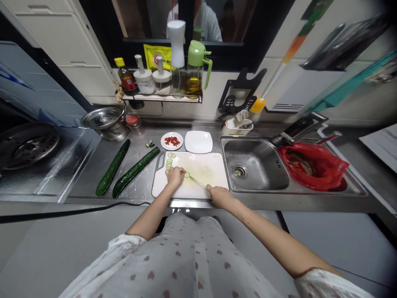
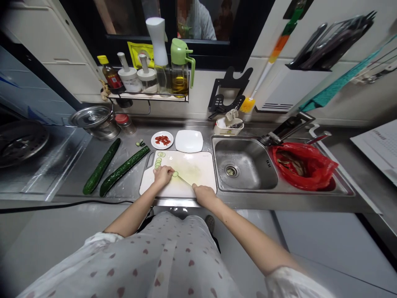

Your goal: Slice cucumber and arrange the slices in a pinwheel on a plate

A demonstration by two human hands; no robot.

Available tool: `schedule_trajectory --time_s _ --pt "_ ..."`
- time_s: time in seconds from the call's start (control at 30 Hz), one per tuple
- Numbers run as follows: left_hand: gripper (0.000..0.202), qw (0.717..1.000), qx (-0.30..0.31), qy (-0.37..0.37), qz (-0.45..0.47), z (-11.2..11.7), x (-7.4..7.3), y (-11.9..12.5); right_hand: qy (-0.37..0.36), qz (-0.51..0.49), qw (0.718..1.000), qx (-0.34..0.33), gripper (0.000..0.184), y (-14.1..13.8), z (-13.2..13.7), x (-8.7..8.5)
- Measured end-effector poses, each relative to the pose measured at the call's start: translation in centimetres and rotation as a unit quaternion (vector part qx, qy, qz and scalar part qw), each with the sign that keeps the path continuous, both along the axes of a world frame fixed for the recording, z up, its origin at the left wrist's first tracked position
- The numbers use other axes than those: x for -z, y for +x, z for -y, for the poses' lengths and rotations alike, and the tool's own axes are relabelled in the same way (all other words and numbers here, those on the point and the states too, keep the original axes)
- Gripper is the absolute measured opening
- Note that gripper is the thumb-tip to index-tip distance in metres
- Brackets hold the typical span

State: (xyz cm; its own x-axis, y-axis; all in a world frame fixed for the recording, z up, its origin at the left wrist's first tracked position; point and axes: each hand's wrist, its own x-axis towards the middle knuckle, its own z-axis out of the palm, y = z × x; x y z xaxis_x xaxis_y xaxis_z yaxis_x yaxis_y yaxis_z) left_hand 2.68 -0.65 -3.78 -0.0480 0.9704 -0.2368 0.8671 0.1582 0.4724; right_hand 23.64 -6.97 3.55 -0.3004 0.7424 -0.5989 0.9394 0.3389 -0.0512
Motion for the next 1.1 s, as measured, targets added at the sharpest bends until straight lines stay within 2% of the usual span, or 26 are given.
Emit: schedule_trajectory --time_s 0.33,0.57,0.73,0.9,1.1 --pt "0.025 1.0 0.01 0.012 -0.018 0.4 -0.2 0.2 0.007 -0.04 0.998 0.044 0.025 1.4 1.4 1.1" --pt "0.025 0.999 0.002 0.031 -0.012 1.2 -0.2 0.4 0.048 -0.138 0.972 0.186 0.022 0.3 1.9 2.5" --pt "0.026 0.999 0.003 0.029 -0.021 1.7 -0.4 0.6 0.071 -0.115 0.956 0.261 0.03 -1.0 0.8 2.4" --pt "0.029 0.999 0.008 0.036 -0.028 1.8 -0.5 0.8 0.074 -0.089 0.957 0.265 0.034 -1.5 -0.3 2.3" --pt "0.028 0.998 0.014 0.035 -0.051 1.6 -0.4 1.2 0.076 -0.074 0.957 0.27 0.03 -2.0 -1.2 2.6"
